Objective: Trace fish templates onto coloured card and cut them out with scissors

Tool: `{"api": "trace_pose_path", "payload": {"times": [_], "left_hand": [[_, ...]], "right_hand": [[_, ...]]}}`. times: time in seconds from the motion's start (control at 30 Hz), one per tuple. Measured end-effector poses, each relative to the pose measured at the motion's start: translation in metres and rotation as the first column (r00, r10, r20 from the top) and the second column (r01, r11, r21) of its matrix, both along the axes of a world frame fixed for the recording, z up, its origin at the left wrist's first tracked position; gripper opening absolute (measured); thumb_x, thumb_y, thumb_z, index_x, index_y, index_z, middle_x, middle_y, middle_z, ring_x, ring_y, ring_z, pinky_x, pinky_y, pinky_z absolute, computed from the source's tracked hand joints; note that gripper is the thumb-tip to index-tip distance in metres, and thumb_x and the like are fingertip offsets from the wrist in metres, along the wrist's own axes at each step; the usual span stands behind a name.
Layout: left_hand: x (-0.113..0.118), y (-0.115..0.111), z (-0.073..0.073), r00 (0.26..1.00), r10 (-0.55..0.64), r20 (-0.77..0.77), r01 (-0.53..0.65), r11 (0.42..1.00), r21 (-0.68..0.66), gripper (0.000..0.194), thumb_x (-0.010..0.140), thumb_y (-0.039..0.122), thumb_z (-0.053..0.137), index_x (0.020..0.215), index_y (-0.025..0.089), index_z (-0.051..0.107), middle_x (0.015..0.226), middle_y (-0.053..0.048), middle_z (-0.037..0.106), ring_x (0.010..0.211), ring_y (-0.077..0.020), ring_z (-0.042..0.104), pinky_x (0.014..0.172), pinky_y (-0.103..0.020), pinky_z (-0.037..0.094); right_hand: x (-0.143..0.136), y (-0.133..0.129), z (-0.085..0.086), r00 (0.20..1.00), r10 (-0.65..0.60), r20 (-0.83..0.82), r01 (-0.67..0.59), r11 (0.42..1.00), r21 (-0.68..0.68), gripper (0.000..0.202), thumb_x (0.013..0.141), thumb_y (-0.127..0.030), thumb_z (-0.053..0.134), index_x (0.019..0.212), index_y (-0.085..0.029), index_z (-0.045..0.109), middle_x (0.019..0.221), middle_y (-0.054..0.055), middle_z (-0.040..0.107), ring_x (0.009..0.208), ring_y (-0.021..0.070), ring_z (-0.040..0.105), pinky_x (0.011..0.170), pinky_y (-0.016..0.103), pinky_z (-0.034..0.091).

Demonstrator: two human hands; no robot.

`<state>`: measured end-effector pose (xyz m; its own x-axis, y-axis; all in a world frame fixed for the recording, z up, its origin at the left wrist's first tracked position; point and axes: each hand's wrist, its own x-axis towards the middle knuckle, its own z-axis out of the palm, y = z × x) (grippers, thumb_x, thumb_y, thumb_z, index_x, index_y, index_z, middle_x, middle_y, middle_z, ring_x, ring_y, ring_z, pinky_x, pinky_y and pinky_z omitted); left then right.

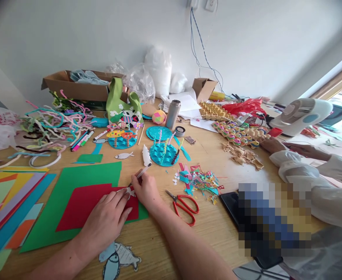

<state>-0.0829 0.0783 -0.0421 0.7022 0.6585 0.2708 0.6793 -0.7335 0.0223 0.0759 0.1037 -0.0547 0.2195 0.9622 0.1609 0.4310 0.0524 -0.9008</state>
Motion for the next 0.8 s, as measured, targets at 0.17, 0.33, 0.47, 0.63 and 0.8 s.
{"api": "trace_pose_path", "payload": {"times": [0.17,0.33,0.47,0.63,0.8], "left_hand": [[-0.0005,-0.0003,-0.0056,1.0,-0.018,0.01,0.018,0.999,0.047,0.034,0.092,0.023,0.047,0.117,0.007,0.063,0.122,-0.014,0.065,0.108,-0.0294,0.057,0.087,-0.044,0.048],[-0.0002,0.0003,-0.0038,1.0,-0.018,-0.002,0.019,0.998,0.053,0.034,0.092,0.024,0.048,0.116,0.007,0.065,0.122,-0.014,0.066,0.107,-0.0298,0.058,0.084,-0.043,0.048],[-0.0008,0.0005,-0.0041,1.0,-0.011,-0.002,0.011,0.999,0.041,0.035,0.092,0.024,0.047,0.118,0.008,0.064,0.124,-0.013,0.065,0.107,-0.0287,0.058,0.085,-0.043,0.048],[-0.0013,0.0008,-0.0053,1.0,-0.01,0.001,0.01,0.999,0.034,0.035,0.092,0.025,0.047,0.118,0.009,0.064,0.124,-0.012,0.066,0.107,-0.0277,0.058,0.086,-0.042,0.047],[-0.0009,0.0009,-0.0048,1.0,-0.011,0.001,0.011,0.999,0.043,0.035,0.092,0.025,0.047,0.118,0.009,0.064,0.124,-0.011,0.066,0.108,-0.0276,0.058,0.086,-0.042,0.047]], "right_hand": [[0.0012,-0.0018,-0.0016,1.0,0.005,-0.015,-0.005,1.0,-0.017,0.019,0.089,-0.031,0.05,0.074,-0.02,0.051,0.055,-0.003,0.053,0.047,0.0108,0.049,0.046,0.02,0.036],[0.0013,-0.0035,-0.003,1.0,0.013,-0.018,-0.014,1.0,-0.009,0.019,0.09,-0.031,0.049,0.074,-0.02,0.05,0.056,-0.003,0.052,0.048,0.0107,0.048,0.046,0.02,0.035],[0.002,-0.004,-0.0041,1.0,0.008,-0.018,-0.008,1.0,-0.003,0.019,0.091,-0.03,0.049,0.075,-0.02,0.05,0.058,-0.003,0.054,0.05,0.0106,0.049,0.047,0.019,0.036],[0.002,-0.0051,-0.0023,1.0,-0.007,-0.016,0.007,1.0,0.006,0.019,0.09,-0.028,0.049,0.073,-0.02,0.051,0.059,-0.003,0.055,0.049,0.0101,0.05,0.048,0.019,0.036],[0.0016,-0.0046,0.0011,0.999,-0.037,0.012,0.037,0.999,0.015,0.02,0.089,-0.028,0.049,0.071,-0.019,0.051,0.058,-0.002,0.055,0.049,0.01,0.048,0.048,0.019,0.035]]}}
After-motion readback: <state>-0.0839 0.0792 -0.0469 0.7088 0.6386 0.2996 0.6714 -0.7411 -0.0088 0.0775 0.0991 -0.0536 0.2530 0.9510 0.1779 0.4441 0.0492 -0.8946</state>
